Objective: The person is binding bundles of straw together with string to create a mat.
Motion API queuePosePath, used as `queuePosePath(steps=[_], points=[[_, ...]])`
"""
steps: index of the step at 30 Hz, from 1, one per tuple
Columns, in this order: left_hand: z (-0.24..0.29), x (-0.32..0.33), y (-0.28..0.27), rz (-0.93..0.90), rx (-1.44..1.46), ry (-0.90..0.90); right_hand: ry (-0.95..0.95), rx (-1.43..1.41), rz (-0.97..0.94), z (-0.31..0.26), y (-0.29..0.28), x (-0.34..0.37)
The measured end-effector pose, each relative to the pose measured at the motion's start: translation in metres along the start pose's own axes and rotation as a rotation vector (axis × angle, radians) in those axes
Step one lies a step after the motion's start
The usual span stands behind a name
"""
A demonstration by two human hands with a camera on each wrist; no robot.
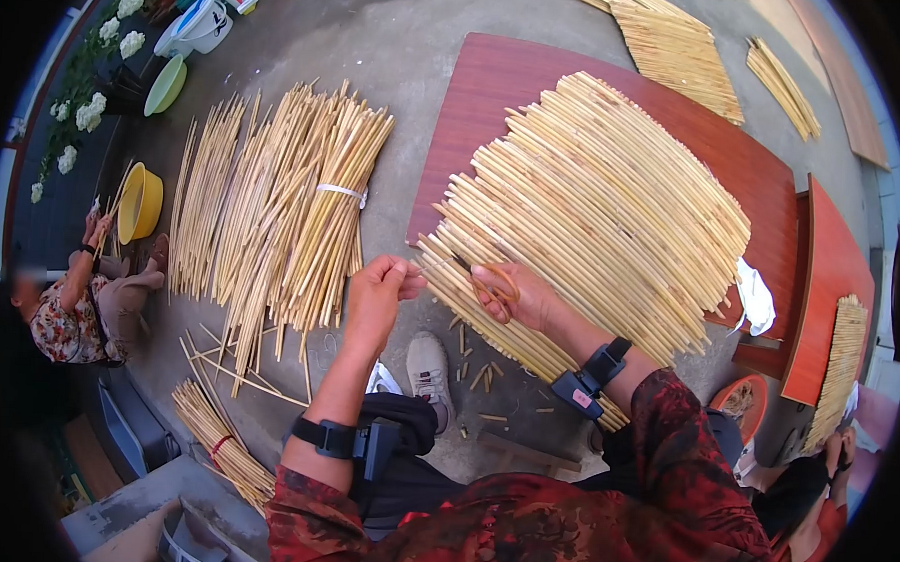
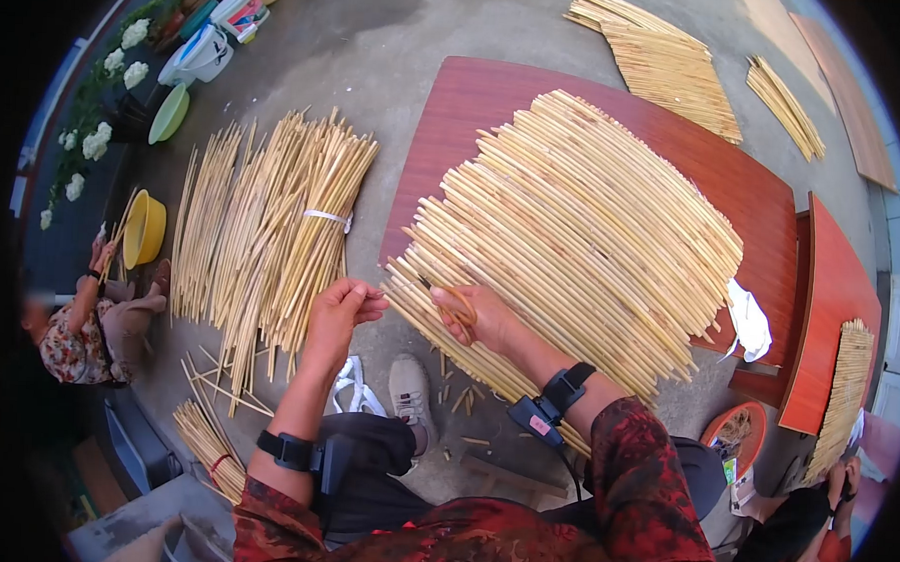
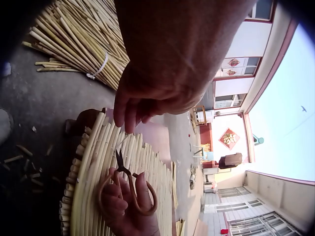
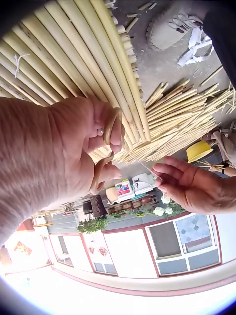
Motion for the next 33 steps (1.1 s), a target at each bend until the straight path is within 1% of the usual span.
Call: queuePosePath(steps=[3, 5, 9, 10, 12, 16, 18, 21, 24, 26, 28, 30, 33], points=[[0.002, -0.001, -0.003, 0.012, 0.029, 0.019, 0.032, 0.003, 0.013, 0.003, -0.002, 0.006], [0.004, 0.000, -0.001, 0.005, 0.037, 0.018, -0.028, 0.016, 0.013, -0.002, 0.000, 0.004], [0.007, 0.004, 0.007, -0.010, 0.066, 0.034, -0.034, 0.040, -0.008, -0.004, 0.003, -0.003], [0.007, 0.004, 0.007, -0.010, 0.067, 0.034, -0.019, -0.005, 0.014, -0.003, 0.003, -0.005], [0.003, 0.004, 0.008, -0.030, 0.012, 0.025, -0.007, -0.047, 0.030, -0.003, 0.003, -0.008], [0.000, 0.006, 0.012, -0.050, -0.011, 0.020, -0.036, 0.006, 0.043, -0.003, 0.005, -0.011], [-0.001, 0.007, 0.014, -0.080, -0.071, 0.028, -0.048, 0.042, 0.056, -0.003, 0.007, -0.014], [-0.002, 0.006, 0.014, -0.082, -0.114, 0.063, -0.029, -0.027, 0.099, -0.005, 0.004, -0.018], [-0.002, 0.007, 0.013, -0.053, -0.075, 0.092, -0.035, -0.009, 0.102, -0.004, 0.004, -0.019], [-0.002, 0.006, 0.011, -0.033, -0.074, 0.086, -0.036, -0.135, 0.039, -0.004, 0.008, -0.020], [-0.001, 0.004, 0.007, -0.014, -0.073, 0.081, -0.034, -0.152, 0.011, -0.004, 0.007, -0.022], [-0.001, 0.003, -0.002, 0.047, 0.052, 0.076, -0.032, -0.173, -0.014, -0.006, 0.010, -0.021], [-0.003, 0.002, 0.003, -0.002, 0.038, 0.089, 0.006, -0.142, 0.022, -0.006, 0.009, -0.021]])
Point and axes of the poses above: each hand's wrist, its own x-axis away from the middle knuckle, its own y-axis out of the palm, z = x × y, the point moved 10 cm from there along -x, towards the middle knuckle, and after that the axes turned 4 degrees about z, right-handed, at the moved point
